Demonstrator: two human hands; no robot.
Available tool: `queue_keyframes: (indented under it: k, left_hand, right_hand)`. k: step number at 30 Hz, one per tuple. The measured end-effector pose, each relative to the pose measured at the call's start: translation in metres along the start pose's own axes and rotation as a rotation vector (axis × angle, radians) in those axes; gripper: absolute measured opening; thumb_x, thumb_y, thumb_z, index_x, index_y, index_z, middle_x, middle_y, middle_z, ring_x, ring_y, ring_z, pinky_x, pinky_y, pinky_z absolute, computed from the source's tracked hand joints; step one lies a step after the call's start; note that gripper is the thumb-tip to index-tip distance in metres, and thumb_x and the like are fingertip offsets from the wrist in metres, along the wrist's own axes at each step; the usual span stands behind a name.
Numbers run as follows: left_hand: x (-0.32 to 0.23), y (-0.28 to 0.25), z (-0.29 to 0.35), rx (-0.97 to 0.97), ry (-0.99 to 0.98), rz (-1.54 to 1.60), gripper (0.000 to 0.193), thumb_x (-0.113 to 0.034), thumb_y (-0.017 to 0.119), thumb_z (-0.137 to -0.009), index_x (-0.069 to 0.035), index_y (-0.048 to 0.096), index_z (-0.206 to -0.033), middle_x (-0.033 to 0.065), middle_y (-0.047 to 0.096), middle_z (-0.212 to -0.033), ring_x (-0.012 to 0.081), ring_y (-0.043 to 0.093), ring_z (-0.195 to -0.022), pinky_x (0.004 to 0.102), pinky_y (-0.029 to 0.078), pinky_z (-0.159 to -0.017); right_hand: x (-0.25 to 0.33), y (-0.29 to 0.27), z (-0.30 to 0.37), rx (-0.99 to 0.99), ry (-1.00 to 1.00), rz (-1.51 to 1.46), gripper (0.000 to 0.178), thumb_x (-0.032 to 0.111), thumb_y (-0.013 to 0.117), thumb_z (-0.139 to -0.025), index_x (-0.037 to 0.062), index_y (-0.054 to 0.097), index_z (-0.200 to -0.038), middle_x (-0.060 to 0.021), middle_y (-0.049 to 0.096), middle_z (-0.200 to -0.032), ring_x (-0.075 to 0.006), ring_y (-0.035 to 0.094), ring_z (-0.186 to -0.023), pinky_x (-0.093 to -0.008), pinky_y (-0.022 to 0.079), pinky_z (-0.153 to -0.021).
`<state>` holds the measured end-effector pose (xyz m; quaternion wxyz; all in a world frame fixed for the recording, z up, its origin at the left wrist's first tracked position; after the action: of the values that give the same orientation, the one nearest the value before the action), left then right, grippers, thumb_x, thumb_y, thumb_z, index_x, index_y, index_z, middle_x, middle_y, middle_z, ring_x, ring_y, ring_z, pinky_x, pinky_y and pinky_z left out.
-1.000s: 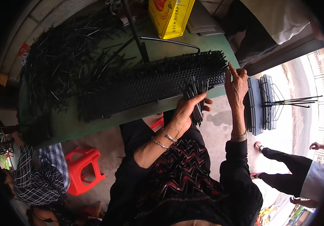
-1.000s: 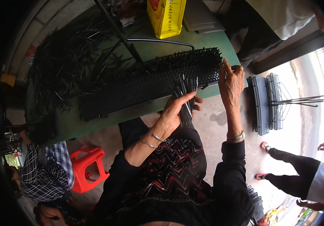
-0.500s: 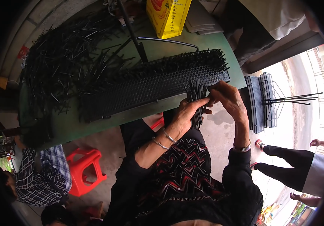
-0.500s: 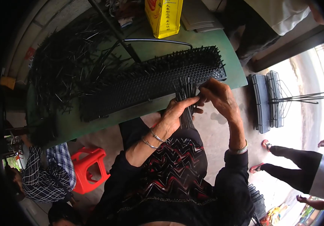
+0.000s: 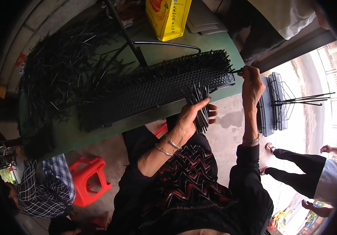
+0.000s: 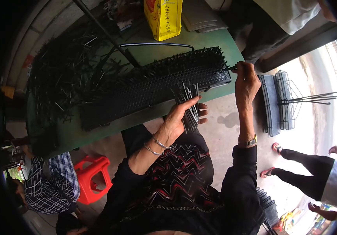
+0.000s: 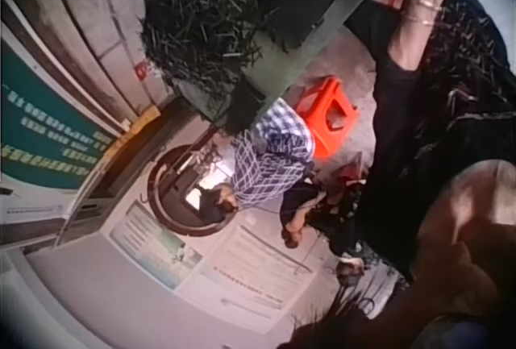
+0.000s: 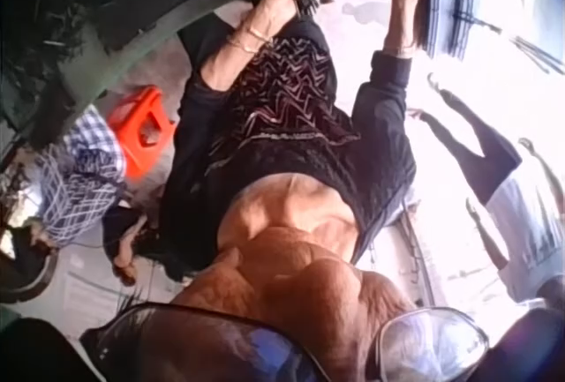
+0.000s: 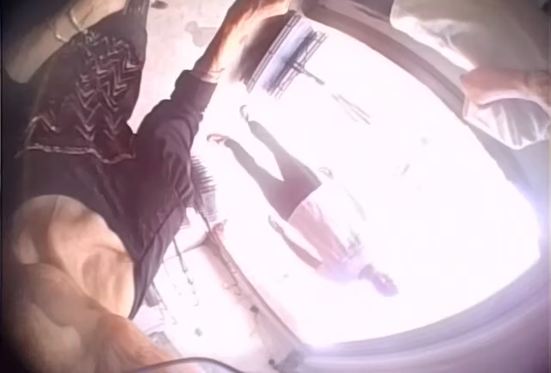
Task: Inserting black plastic pins or fasteners into a grid assembly tray.
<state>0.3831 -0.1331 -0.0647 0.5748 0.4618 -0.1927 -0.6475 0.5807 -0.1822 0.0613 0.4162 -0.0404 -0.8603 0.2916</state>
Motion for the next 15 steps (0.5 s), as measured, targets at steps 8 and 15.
queue_keyframes:
  k: [8, 15]
  left_hand:
    - [-0.008, 0.0, 0.007, -0.076, 0.035, -0.138, 0.028, -0.029, 0.066, -0.088, -0.003, 0.065, -0.098, 0.0098, 0.069, -0.087, 0.0162, 0.064, -0.071, 0.029, 0.051, -0.058]
    - [-0.007, -0.001, 0.01, -0.043, 0.021, -0.139, 0.021, -0.026, 0.064, -0.089, -0.009, 0.064, -0.1, 0.0074, 0.07, -0.086, 0.0148, 0.064, -0.071, 0.03, 0.052, -0.059]
  right_hand:
    - [0.0, 0.007, -0.002, 0.033, -0.008, -0.015, 0.015, 0.015, 0.057, -0.094, 0.0027, 0.064, -0.1, -0.0077, 0.071, -0.077, -0.013, 0.07, -0.077, -0.0229, 0.05, -0.066]
    - [0.002, 0.012, -0.005, 0.12, 0.043, 0.018, 0.016, 0.016, 0.059, -0.092, 0.0038, 0.067, -0.1, -0.0078, 0.07, -0.075, -0.0121, 0.068, -0.07, -0.0237, 0.048, -0.063]
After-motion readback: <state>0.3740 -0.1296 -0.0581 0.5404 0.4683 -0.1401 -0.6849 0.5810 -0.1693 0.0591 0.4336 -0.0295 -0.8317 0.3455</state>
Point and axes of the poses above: each hand's wrist, its own z-axis away from the middle knuckle, its own y-axis out of the palm, x = y × z, the point moved 9 cm from there along -z, towards the middle knuckle
